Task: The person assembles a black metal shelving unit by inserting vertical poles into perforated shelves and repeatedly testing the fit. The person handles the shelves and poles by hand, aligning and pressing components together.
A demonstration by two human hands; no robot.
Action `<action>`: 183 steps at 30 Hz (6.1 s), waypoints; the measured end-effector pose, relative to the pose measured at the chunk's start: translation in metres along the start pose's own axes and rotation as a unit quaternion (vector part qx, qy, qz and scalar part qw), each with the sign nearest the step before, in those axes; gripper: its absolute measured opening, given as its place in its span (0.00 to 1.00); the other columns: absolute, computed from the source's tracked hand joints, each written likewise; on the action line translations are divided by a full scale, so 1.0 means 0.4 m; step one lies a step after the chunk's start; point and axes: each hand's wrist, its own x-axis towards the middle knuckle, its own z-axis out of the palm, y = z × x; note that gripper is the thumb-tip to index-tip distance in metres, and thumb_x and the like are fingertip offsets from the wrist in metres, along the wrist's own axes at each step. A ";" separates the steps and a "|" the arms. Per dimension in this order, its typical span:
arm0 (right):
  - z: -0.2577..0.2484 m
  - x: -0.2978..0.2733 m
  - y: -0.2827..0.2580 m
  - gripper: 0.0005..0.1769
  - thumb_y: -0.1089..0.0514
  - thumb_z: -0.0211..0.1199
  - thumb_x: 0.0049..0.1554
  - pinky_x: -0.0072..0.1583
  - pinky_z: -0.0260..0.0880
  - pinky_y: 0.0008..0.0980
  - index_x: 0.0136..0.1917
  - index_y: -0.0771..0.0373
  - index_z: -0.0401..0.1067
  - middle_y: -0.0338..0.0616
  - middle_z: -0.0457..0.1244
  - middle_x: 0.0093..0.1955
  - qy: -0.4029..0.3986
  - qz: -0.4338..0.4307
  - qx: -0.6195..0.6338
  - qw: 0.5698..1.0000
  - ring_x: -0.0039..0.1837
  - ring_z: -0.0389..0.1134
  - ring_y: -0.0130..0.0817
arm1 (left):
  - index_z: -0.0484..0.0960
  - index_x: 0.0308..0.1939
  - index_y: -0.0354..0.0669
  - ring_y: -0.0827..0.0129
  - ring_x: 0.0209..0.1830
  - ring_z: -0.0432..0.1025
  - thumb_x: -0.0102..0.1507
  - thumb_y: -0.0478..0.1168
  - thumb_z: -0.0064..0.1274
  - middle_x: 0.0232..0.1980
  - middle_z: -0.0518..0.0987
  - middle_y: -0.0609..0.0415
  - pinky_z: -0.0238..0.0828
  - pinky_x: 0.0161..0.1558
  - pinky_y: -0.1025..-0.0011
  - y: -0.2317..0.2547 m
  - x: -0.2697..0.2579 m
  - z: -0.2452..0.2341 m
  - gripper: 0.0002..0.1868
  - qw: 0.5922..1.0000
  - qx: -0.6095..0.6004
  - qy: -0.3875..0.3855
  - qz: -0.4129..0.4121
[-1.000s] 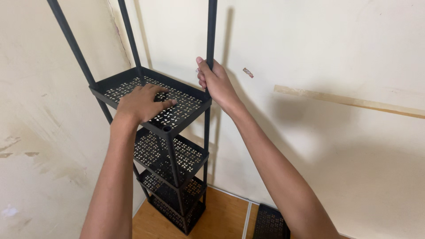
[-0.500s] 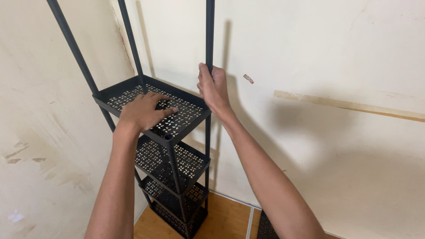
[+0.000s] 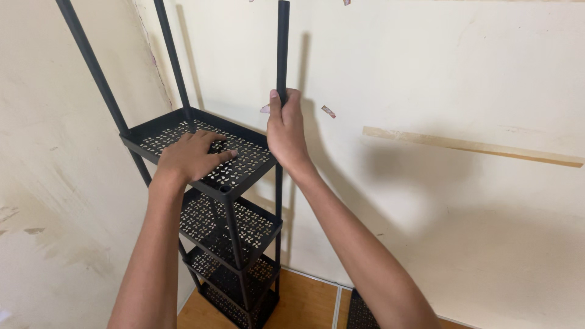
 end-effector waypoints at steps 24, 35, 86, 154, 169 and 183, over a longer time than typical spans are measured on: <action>-0.034 0.018 0.006 0.22 0.50 0.53 0.71 0.32 0.49 0.26 0.37 0.56 0.54 0.29 0.47 0.29 -0.133 0.163 0.241 0.947 0.30 0.46 0.18 | 0.77 0.65 0.68 0.63 0.74 0.63 0.54 0.76 0.50 0.73 0.70 0.65 0.62 0.71 0.53 -0.007 -0.015 0.003 0.39 1.000 -0.011 0.009 0.006; -0.005 -0.024 -0.090 0.21 0.48 0.51 0.66 0.34 0.56 0.34 0.38 0.64 0.70 0.35 0.53 0.23 0.029 0.119 -0.024 0.992 0.28 0.55 0.25 | 0.76 0.66 0.68 0.64 0.76 0.61 0.54 0.75 0.50 0.73 0.70 0.65 0.60 0.72 0.53 -0.001 -0.041 -0.007 0.40 1.000 -0.012 0.001 0.000; -0.098 -0.038 -0.119 0.12 0.50 0.48 0.68 0.42 0.64 0.24 0.46 0.59 0.61 0.31 0.55 0.34 -0.157 0.088 0.164 0.970 0.37 0.59 0.21 | 0.76 0.65 0.67 0.66 0.74 0.61 0.57 0.72 0.50 0.72 0.69 0.67 0.59 0.72 0.55 -0.011 -0.109 -0.023 0.36 0.998 -0.023 0.024 0.051; -0.154 -0.003 -0.019 0.20 0.49 0.52 0.69 0.34 0.53 0.26 0.37 0.56 0.55 0.29 0.46 0.28 -0.167 0.137 0.259 0.941 0.29 0.47 0.19 | 0.78 0.63 0.67 0.67 0.73 0.63 0.57 0.71 0.52 0.69 0.73 0.66 0.60 0.71 0.55 0.093 -0.079 -0.019 0.34 1.000 -0.002 0.012 0.007; -0.097 -0.020 -0.044 0.15 0.49 0.50 0.69 0.34 0.54 0.25 0.44 0.60 0.61 0.30 0.52 0.32 -0.024 0.123 0.180 0.976 0.32 0.51 0.18 | 0.79 0.62 0.62 0.65 0.71 0.65 0.58 0.68 0.53 0.69 0.73 0.62 0.62 0.69 0.56 0.096 -0.063 -0.004 0.33 1.000 -0.007 0.030 0.000; -0.087 0.005 0.003 0.26 0.49 0.49 0.68 0.26 0.44 0.31 0.29 0.57 0.56 0.30 0.47 0.21 -0.036 0.107 0.115 0.987 0.22 0.45 0.21 | 0.81 0.60 0.64 0.67 0.70 0.66 0.57 0.69 0.54 0.68 0.73 0.64 0.62 0.69 0.57 0.093 -0.047 -0.003 0.31 1.000 -0.007 0.022 -0.017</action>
